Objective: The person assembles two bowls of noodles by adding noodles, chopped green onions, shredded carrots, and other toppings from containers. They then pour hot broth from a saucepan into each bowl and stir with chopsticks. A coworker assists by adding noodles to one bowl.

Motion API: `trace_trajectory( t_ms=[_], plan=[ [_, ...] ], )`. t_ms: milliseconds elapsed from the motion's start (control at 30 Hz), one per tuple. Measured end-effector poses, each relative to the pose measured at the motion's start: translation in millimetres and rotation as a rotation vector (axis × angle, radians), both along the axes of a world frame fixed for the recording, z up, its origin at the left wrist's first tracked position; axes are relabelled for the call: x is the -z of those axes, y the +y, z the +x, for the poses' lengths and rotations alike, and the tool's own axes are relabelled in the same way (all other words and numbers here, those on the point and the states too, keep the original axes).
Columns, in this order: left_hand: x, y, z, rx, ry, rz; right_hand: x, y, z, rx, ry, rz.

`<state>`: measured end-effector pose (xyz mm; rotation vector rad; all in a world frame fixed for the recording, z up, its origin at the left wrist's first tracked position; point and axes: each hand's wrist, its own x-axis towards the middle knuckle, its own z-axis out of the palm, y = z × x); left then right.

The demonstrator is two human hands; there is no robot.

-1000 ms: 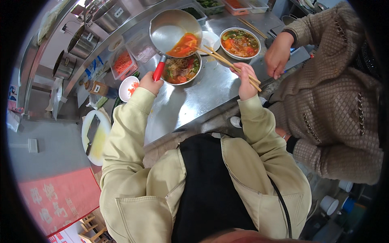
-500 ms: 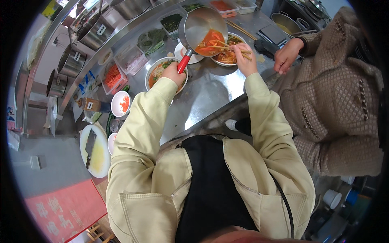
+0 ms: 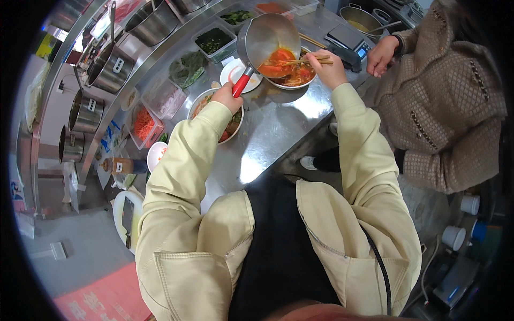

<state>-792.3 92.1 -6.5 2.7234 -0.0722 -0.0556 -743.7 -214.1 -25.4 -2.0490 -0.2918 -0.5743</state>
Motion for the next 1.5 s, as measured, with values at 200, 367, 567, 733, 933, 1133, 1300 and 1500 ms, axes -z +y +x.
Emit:
trace_trajectory(
  t_ms=[200, 367, 567, 733, 933, 1133, 1300, 1500],
  plan=[
    [6.8, 11.5, 20.0, 0.061, 0.005, 0.035, 0.6, -13.4, -14.5, 0.036, 0.088, 0.070],
    [15.9, 13.6, 29.3, 0.066, -0.039, 0.031, 8.3, -18.7, -20.9, 0.031, 0.093, 0.154],
    [22.3, 13.0, 29.7, 0.050, -0.043, 0.060, 13.2, -19.9, -29.8, 0.063, 0.104, 0.167],
    [19.5, 10.7, 28.0, 0.059, -0.058, 0.046, 20.1, 3.2, -11.1, 0.026, -0.091, 0.253],
    [14.6, 7.3, 25.6, 0.075, -0.098, 0.017, 37.8, 24.0, 11.1, -0.014, 0.029, 0.431],
    [12.1, 5.8, 26.0, 0.082, -0.101, -0.012, 32.7, 18.8, 14.6, 0.096, 0.036, 0.247],
    [14.2, 6.5, 27.5, 0.089, -0.076, 0.019, 15.6, 14.1, 8.6, 0.063, 0.007, 0.162],
    [17.2, 6.7, 31.2, 0.069, -0.078, 0.003, -5.9, -3.8, -7.6, 0.000, 0.038, 0.188]
  ],
)
